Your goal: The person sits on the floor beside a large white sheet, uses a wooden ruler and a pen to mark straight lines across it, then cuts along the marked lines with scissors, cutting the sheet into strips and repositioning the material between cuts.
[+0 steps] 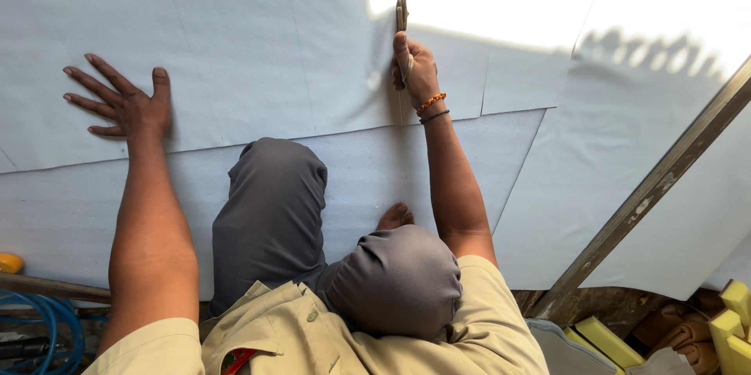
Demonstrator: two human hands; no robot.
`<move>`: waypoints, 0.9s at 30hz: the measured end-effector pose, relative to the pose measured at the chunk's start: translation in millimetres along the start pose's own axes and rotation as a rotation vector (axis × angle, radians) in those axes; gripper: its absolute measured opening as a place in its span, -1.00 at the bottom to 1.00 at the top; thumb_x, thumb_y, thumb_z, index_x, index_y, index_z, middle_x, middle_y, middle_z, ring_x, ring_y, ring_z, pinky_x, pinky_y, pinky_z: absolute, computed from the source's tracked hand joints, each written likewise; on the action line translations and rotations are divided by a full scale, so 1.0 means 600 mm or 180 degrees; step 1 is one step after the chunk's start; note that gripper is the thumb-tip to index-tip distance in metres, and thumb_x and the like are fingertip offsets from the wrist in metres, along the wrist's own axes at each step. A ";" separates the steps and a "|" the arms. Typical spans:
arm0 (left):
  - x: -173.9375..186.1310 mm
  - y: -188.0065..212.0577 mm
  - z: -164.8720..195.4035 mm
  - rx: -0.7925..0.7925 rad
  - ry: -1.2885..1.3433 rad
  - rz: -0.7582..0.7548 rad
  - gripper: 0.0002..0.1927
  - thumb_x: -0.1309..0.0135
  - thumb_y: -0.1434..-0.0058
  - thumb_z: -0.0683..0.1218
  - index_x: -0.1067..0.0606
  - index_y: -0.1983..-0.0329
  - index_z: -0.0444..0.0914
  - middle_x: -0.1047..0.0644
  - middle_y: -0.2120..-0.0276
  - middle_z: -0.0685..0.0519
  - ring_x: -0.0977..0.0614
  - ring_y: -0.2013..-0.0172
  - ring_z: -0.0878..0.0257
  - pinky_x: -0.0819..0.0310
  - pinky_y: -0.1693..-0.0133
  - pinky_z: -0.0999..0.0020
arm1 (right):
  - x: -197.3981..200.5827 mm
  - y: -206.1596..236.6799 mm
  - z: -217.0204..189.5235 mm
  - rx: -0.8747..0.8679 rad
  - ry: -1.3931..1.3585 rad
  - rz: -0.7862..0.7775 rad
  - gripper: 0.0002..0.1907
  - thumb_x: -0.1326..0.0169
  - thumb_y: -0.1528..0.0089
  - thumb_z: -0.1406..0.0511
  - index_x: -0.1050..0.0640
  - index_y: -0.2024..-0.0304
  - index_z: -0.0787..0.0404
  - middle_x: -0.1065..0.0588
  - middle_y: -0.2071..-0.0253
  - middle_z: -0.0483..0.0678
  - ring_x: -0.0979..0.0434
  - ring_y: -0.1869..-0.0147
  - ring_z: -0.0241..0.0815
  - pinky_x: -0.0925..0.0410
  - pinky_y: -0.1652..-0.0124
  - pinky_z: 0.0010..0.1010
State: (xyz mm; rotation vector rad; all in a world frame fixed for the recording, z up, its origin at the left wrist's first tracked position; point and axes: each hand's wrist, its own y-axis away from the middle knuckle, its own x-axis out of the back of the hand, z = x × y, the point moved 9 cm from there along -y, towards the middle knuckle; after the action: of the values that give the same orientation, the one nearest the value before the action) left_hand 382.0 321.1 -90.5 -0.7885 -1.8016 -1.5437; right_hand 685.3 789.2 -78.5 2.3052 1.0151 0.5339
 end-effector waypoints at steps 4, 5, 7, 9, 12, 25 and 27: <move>0.004 0.005 0.005 0.0027 0.0009 -0.0021 0.18 0.19 -0.36 0.65 0.54 -0.64 0.05 0.62 -0.54 -0.06 0.63 -0.50 -0.29 0.45 -0.38 -0.75 | 0.000 -0.047 -0.015 0.0013 0.0023 -0.0001 -0.28 0.05 -0.09 -0.42 -0.38 0.53 0.03 -0.33 0.70 -0.25 -0.39 0.68 -0.40 -0.38 0.67 -0.51; 0.005 0.006 0.006 0.0037 0.0014 -0.0024 0.18 0.19 -0.36 0.65 0.54 -0.64 0.05 0.62 -0.54 -0.06 0.63 -0.50 -0.29 0.45 -0.38 -0.75 | 0.001 -0.055 -0.017 0.0002 0.0057 0.0024 -0.27 0.06 -0.08 -0.43 -0.38 0.54 0.03 -0.32 0.71 -0.25 -0.39 0.69 -0.40 -0.38 0.68 -0.52; 0.008 0.005 0.008 0.0052 0.0027 -0.0015 0.18 0.19 -0.35 0.64 0.54 -0.63 0.06 0.62 -0.54 -0.06 0.63 -0.50 -0.28 0.44 -0.38 -0.74 | 0.001 -0.066 -0.018 -0.0053 -0.0010 0.0031 -0.29 0.03 -0.10 -0.41 -0.36 0.54 0.03 -0.31 0.71 -0.25 -0.36 0.70 -0.40 -0.34 0.69 -0.52; 0.007 0.005 0.008 0.0072 0.0027 -0.0023 0.18 0.18 -0.35 0.64 0.54 -0.63 0.05 0.62 -0.54 -0.05 0.63 -0.50 -0.28 0.44 -0.38 -0.74 | 0.000 -0.069 -0.017 -0.0085 0.0002 0.0057 -0.32 0.00 -0.12 -0.38 -0.36 0.55 0.03 -0.31 0.72 -0.25 -0.35 0.71 -0.40 -0.32 0.70 -0.52; 0.007 0.005 0.008 0.0076 0.0010 -0.0036 0.19 0.18 -0.34 0.64 0.54 -0.63 0.06 0.63 -0.54 -0.06 0.63 -0.50 -0.28 0.45 -0.38 -0.75 | 0.000 -0.070 -0.021 -0.0072 0.0148 0.0140 -0.35 -0.05 -0.14 -0.33 -0.40 0.56 0.04 -0.32 0.73 -0.25 -0.34 0.72 -0.41 -0.30 0.71 -0.52; 0.013 0.009 0.016 0.0092 -0.0006 -0.0054 0.18 0.20 -0.34 0.64 0.56 -0.62 0.06 0.64 -0.58 -0.04 0.64 -0.49 -0.26 0.45 -0.38 -0.72 | -0.008 -0.123 -0.066 0.0131 0.0058 -0.0021 -0.24 0.07 -0.05 -0.48 -0.36 0.58 0.00 -0.32 0.72 -0.25 -0.40 0.70 -0.39 -0.40 0.68 -0.51; 0.013 0.008 0.016 0.0113 0.0003 -0.0045 0.19 0.19 -0.36 0.67 0.56 -0.61 0.06 0.64 -0.58 -0.04 0.64 -0.49 -0.24 0.45 -0.38 -0.72 | -0.009 -0.135 -0.075 0.0135 0.0087 0.0006 -0.25 0.08 -0.06 -0.47 -0.34 0.60 0.00 -0.32 0.72 -0.26 -0.40 0.70 -0.40 -0.39 0.69 -0.52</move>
State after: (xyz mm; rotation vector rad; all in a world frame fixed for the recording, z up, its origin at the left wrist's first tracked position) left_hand 379.9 331.3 -82.5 -0.7595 -1.8325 -1.5165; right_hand 613.5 845.1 -96.1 2.3422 1.0467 0.5508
